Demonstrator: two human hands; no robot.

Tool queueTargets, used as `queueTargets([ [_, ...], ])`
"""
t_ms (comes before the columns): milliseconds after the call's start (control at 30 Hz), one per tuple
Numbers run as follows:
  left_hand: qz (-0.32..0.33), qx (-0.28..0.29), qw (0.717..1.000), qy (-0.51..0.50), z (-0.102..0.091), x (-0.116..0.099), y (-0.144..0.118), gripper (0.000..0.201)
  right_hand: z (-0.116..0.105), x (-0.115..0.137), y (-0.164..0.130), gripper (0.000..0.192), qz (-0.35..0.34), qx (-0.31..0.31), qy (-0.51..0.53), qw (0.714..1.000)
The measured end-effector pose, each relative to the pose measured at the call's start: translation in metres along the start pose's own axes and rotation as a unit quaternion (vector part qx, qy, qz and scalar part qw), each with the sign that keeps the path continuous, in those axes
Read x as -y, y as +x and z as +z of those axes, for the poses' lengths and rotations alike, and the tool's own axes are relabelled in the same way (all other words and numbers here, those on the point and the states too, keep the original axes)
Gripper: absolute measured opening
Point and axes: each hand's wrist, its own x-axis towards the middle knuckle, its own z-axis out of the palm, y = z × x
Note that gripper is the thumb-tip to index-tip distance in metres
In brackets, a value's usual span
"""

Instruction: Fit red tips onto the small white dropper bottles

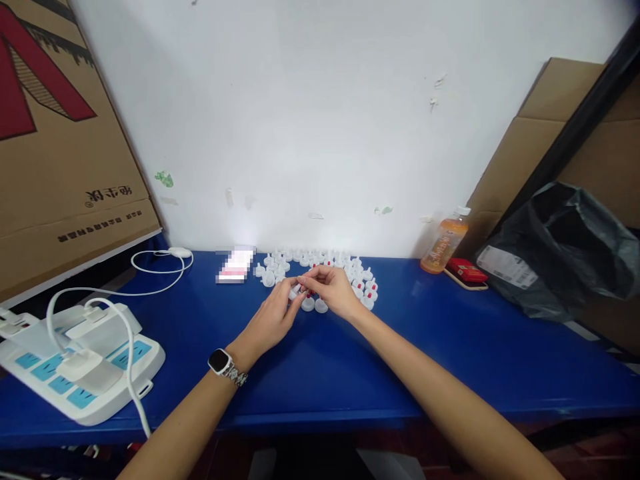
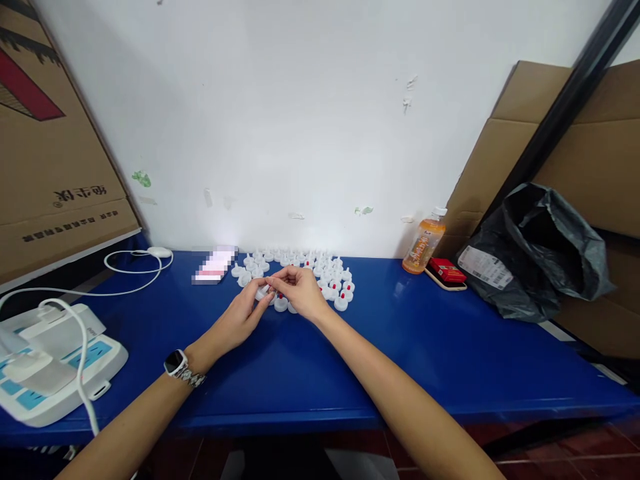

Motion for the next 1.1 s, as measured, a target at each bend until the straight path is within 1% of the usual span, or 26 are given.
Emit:
queueTargets([
  [133,0.018,-0.022,0.999,-0.019,0.001,-0.003,0.000,0.034,0.012,-0.005,-0.008,0.031,-0.043,-0.066,-0.043,0.996],
  [233,0.021,-0.040,0.998,-0.038,0.000,-0.005,0.000,0.031,0.020,-0.004,-0.012,0.030,-0.071,-0.083,-0.088,0.990],
  [300,0.019,-0.045,0.998,-0.049,-0.001,-0.006,0.001,0.030,0.023,-0.001,-0.013,0.031,-0.076,-0.080,-0.093,0.990],
  [367,0.023,-0.047,0.997,-0.054,-0.002,-0.007,0.001,0.031,0.023,0.003,-0.010,0.032,-0.069,-0.069,-0.073,0.993],
  [467,0.015,-0.060,0.997,-0.038,-0.002,-0.005,0.003,0.041,0.016,0.009,0.003,0.028,-0.057,-0.016,-0.067,0.996],
  [533,-0.012,-0.081,0.997,-0.013,-0.004,0.000,0.004,0.056,0.006,0.012,0.018,0.023,-0.060,0.015,-0.121,0.991],
  [567,-0.023,-0.096,0.995,0.000,-0.005,0.003,0.005,0.061,-0.001,0.012,0.028,0.021,-0.066,0.018,-0.164,0.984],
  [600,-0.031,-0.112,0.993,0.014,-0.007,0.006,0.006,0.062,-0.008,0.011,0.039,0.017,-0.072,0.011,-0.214,0.974],
  [667,-0.041,-0.144,0.988,0.041,-0.011,0.013,0.007,0.047,-0.021,0.007,0.061,0.012,-0.077,-0.010,-0.318,0.945],
  [733,-0.058,-0.162,0.983,0.064,-0.016,0.020,0.008,0.029,-0.030,0.001,0.080,0.009,-0.056,0.006,-0.404,0.913],
  [800,-0.072,-0.162,0.981,0.083,-0.019,0.026,0.008,0.020,-0.032,-0.005,0.094,0.010,-0.042,0.039,-0.476,0.878],
  [867,-0.071,-0.154,0.981,0.099,-0.020,0.032,0.008,0.017,-0.030,-0.008,0.101,0.011,-0.037,0.074,-0.533,0.842],
  [967,-0.067,-0.144,0.980,0.119,-0.020,0.039,0.008,0.018,-0.024,-0.010,0.102,0.012,-0.038,0.122,-0.594,0.794],
  [1033,-0.069,-0.140,0.980,0.124,-0.019,0.042,0.007,0.020,-0.021,-0.010,0.099,0.012,-0.037,0.144,-0.616,0.773],
  [1100,-0.076,-0.139,0.980,0.125,-0.019,0.042,0.007,0.020,-0.017,-0.009,0.096,0.014,-0.047,0.142,-0.631,0.762],
])
